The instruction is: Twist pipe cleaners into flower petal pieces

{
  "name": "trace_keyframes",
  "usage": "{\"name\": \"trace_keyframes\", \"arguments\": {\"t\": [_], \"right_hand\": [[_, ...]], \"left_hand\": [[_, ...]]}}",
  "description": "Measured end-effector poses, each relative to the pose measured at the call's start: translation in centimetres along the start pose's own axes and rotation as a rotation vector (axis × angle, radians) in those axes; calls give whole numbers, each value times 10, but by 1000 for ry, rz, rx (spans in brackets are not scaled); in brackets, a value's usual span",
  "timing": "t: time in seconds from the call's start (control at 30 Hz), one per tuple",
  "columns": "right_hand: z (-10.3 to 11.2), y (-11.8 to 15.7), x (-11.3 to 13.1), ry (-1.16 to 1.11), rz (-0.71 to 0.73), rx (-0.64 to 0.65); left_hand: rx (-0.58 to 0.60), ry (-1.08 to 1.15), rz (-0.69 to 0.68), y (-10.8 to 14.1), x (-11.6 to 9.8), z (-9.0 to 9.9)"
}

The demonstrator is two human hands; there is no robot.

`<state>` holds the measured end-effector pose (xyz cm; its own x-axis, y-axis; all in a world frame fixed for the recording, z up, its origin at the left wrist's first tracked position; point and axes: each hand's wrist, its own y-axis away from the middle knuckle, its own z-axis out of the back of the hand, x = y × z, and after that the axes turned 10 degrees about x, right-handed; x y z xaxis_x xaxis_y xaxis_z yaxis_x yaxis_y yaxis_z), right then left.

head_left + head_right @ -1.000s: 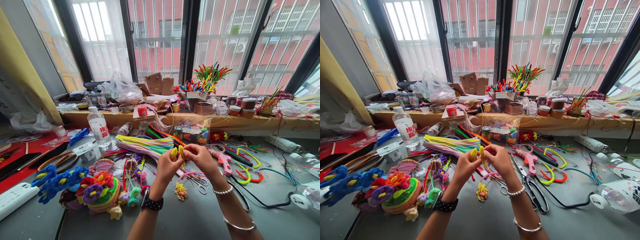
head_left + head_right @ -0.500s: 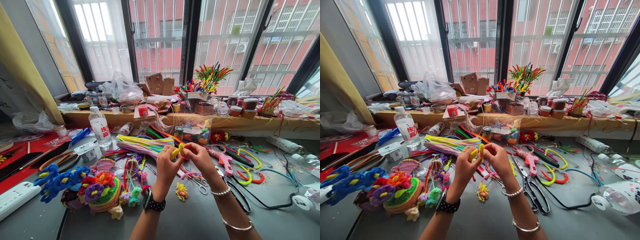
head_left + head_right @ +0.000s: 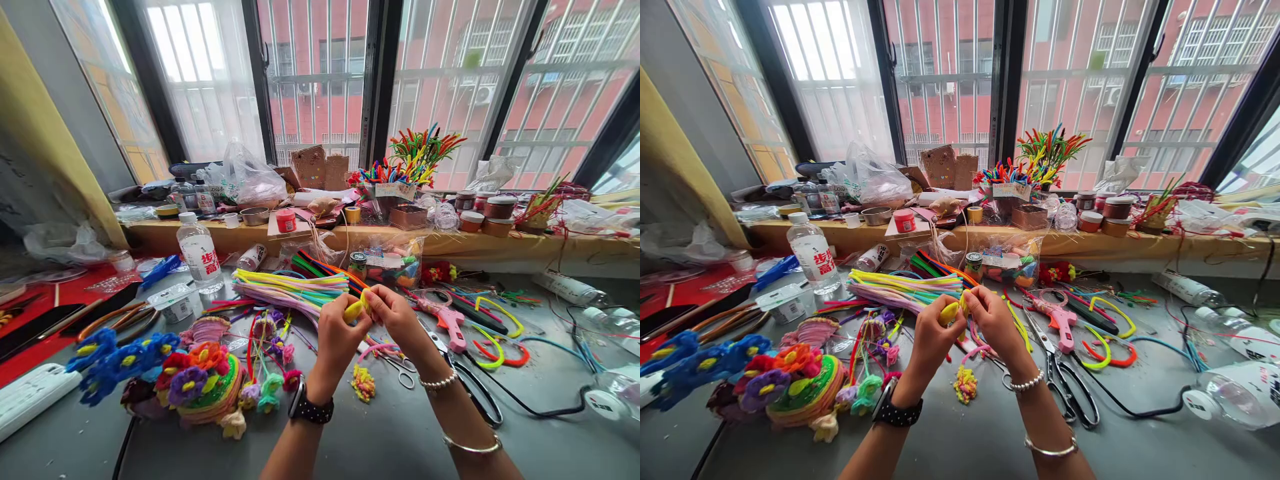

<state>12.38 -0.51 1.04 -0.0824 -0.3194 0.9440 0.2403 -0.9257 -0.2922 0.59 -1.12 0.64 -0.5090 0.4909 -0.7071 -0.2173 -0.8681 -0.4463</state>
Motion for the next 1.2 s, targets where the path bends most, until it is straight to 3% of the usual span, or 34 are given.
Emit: {"name": "trace_keyframes", "arguments": {"t": [0.27,0.53,0.67,0.9,1.0,1.13,1.2], "right_hand": [[-4,-1,-1,-31,29,-42],[1,0,-2,-150,0,-41],[4,3,4,-213,-66,57],[-4,8,14,-518,-57,116],[-5,6,11,-568,-77,28],[7,3,6,-515,-48,-245],[15,3,4,-480,-44,-277]], "left_hand": [[-44,63,50,1,-3,-1],[252,509,40,-4,-2,6],[346,625,105,-5,-3,9],[504,733,71,-4,-1,14],[472,768,82,-4,-2,13],[344,832,158,-7,1,8],[322,920,220,-8,4,6]]}}
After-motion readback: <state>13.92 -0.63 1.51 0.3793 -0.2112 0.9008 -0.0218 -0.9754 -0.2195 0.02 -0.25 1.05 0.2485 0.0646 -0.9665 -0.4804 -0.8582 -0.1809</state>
